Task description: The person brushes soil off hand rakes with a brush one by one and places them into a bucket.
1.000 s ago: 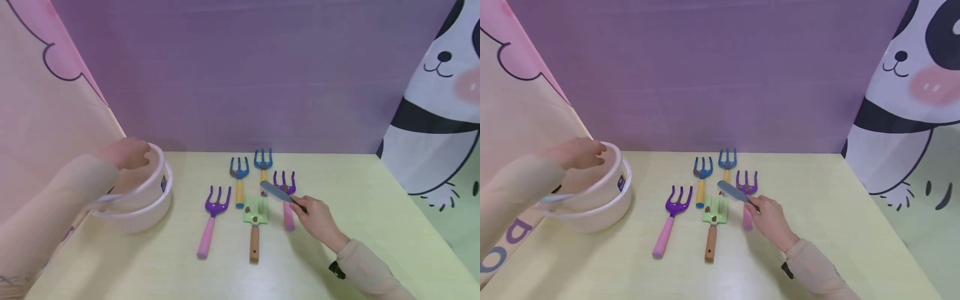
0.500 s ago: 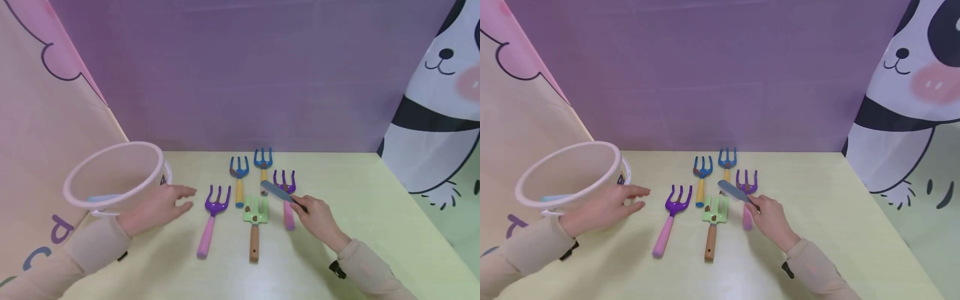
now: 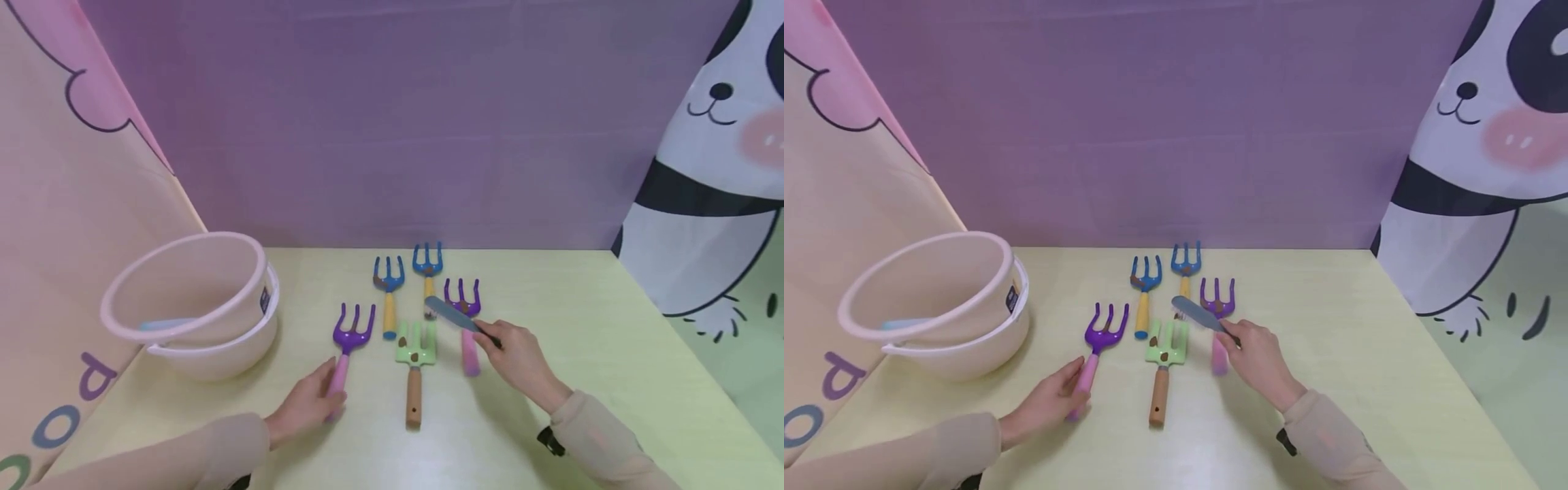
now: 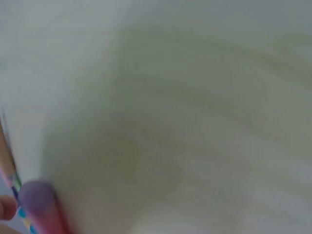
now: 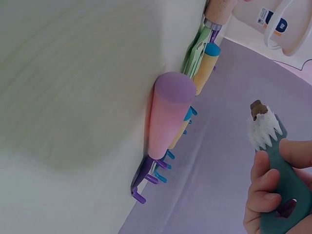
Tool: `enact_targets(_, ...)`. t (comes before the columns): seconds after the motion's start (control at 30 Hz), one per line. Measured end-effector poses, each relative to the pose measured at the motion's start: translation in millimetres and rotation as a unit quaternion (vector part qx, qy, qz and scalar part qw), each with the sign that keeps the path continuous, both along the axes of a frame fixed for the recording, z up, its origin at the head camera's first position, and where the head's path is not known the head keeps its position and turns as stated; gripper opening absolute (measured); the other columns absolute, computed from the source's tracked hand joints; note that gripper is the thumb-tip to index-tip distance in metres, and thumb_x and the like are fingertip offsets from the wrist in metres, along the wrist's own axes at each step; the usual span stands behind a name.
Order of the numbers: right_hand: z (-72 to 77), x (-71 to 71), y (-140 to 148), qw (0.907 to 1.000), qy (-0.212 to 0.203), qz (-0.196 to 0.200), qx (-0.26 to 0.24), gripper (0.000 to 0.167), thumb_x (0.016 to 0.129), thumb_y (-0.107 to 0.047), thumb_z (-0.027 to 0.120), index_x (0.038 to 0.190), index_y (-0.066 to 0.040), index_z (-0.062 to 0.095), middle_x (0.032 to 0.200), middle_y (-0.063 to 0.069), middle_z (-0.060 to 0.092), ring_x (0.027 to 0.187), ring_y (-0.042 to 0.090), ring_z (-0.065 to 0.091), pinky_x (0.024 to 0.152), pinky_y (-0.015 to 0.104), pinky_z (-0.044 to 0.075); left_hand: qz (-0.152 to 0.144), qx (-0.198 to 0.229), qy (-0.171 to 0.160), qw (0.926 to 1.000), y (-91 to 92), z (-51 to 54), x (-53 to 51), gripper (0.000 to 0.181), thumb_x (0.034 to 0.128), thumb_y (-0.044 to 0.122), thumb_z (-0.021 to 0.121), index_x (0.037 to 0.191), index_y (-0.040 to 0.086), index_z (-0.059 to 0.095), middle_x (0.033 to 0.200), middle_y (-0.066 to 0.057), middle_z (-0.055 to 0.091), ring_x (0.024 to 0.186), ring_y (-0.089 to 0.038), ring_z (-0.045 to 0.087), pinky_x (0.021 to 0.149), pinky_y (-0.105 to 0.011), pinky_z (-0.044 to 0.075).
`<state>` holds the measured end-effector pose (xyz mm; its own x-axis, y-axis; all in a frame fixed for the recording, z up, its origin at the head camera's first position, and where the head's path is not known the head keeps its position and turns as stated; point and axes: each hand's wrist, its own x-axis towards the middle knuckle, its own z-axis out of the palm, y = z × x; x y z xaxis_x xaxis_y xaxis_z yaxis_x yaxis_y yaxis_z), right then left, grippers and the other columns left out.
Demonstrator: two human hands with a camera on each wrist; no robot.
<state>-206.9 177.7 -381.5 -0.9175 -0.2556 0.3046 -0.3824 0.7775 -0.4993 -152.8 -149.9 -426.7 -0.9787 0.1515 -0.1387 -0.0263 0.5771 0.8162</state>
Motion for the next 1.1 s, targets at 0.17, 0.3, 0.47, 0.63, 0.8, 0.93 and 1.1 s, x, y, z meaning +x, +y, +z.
enact_targets(0.17,0.3,1.1,0.8,1.0,-0.001,-0.003,-0.003,0.032,0.087,-0.015,0.06,0.114,0.002,0.062,0.061,-0.003,0.05,0.044,0.004,0.032,0.037,0.019,0.032,0.004,-0.018,0.031,0.9994,11.1,-17.5,-2.1,0.075,0.0868,0.015,0.057,0.145,-0.001,0.013,0.15,-0.018,0.017,0.136,-0.037,0.021,0.111,-0.049,0.017)
enact_targets(0.3,-0.7,1.4,0.8,0.9999,-0.01,-0.003,-0.002,0.032,0.087,-0.016,0.06,0.115,0.001,0.062,0.06,-0.003,0.047,0.044,0.004,0.032,0.037,0.019,0.032,0.019,-0.013,0.055,0.9982,16.3,-25.4,-3.5,0.076,0.0863,0.01,0.055,0.146,0.001,0.009,0.152,-0.016,0.012,0.138,-0.036,0.016,0.112,-0.049,0.013)
enact_targets(0.47,-1.2,1.7,1.2,0.9999,-0.016,-0.003,-0.001,0.032,0.087,-0.015,0.06,0.115,0.001,0.062,0.06,-0.003,0.046,0.044,0.004,0.033,0.037,0.018,0.032,0.03,-0.01,0.084,0.9959,20.4,-31.0,-3.8,0.072,0.0872,0.005,0.052,0.145,-0.001,0.009,0.151,-0.018,0.013,0.138,-0.037,0.015,0.112,-0.051,0.011)
enact_targets(0.63,-1.0,1.1,1.8,0.9999,-0.013,-0.001,0.001,0.032,0.087,-0.015,0.06,0.115,0.001,0.062,0.059,-0.003,0.045,0.044,0.003,0.032,0.037,0.018,0.032,0.029,-0.008,0.1,0.9946,22.5,-33.1,-7.6,0.068,0.0875,-0.001,0.048,0.144,-0.003,0.011,0.151,-0.02,0.013,0.137,-0.037,0.016,0.112,-0.05,0.013)
enact_targets(0.8,-0.7,1.6,1.1,0.9999,-0.014,0.003,0.002,0.032,0.087,-0.014,0.06,0.115,0.001,0.062,0.06,-0.003,0.046,0.044,0.003,0.032,0.037,0.018,0.032,0.031,0.01,0.091,0.9954,21.7,-31.5,-9.8,0.068,0.0866,-0.005,0.046,0.145,-0.002,0.01,0.151,-0.018,0.012,0.138,-0.035,0.016,0.112,-0.048,0.013)
enact_targets(0.93,-0.9,2.3,0.7,0.9999,-0.012,0.003,0.003,0.032,0.086,-0.014,0.061,0.115,0.001,0.062,0.06,-0.004,0.046,0.045,0.003,0.032,0.038,0.018,0.032,0.045,0.018,0.07,0.9964,19.4,-27.0,-10.5,0.068,0.0858,-0.006,0.046,0.145,0.0,0.013,0.15,-0.018,0.016,0.137,-0.036,0.019,0.111,-0.048,0.016)
enact_targets(1.1,-1.8,3.3,1.2,0.9999,-0.013,0.0,0.005,0.032,0.086,-0.014,0.061,0.114,0.0,0.062,0.06,-0.004,0.046,0.045,0.004,0.032,0.039,0.019,0.032,0.064,0.025,0.045,0.9966,14.5,-19.7,-11.1,0.067,0.0837,-0.007,0.047,0.145,0.002,0.019,0.147,-0.02,0.025,0.134,-0.039,0.025,0.109,-0.049,0.021)
